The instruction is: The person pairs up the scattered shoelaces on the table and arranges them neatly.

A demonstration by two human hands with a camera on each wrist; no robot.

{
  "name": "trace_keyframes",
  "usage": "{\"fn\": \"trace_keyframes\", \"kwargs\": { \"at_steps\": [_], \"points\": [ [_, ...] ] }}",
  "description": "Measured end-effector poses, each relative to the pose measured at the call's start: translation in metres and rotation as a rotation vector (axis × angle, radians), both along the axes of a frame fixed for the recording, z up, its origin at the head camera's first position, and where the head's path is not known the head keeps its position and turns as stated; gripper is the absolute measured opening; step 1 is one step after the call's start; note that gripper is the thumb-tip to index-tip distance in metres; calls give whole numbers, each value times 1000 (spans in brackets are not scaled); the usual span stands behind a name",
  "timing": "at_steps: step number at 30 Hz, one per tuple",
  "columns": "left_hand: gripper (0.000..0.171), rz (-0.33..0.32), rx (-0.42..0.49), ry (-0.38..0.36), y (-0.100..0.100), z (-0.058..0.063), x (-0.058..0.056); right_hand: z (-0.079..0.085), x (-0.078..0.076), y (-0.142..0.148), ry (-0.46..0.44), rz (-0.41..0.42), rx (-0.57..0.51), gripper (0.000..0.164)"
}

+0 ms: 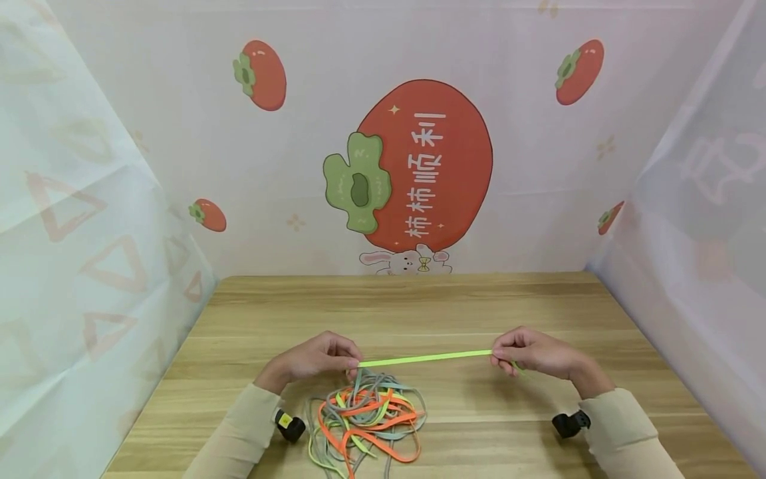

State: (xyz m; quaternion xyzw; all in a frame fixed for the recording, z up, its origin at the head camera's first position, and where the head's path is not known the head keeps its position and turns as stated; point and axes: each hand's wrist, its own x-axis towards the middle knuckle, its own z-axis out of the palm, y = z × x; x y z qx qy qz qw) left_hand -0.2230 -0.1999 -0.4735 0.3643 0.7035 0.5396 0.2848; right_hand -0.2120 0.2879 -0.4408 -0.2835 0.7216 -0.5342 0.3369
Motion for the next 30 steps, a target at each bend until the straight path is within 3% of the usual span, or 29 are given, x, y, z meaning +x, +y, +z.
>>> {"fn": "trace_keyframes", "kwargs": {
  "at_steps": [19, 30],
  "points": [
    [31, 123, -33, 14, -37, 0, 5, 4, 0, 50, 34, -81, 43, 43],
    [31, 200, -58, -12, -75, -1, 8, 6, 4, 77, 14, -121, 16, 35]
  ]
}}
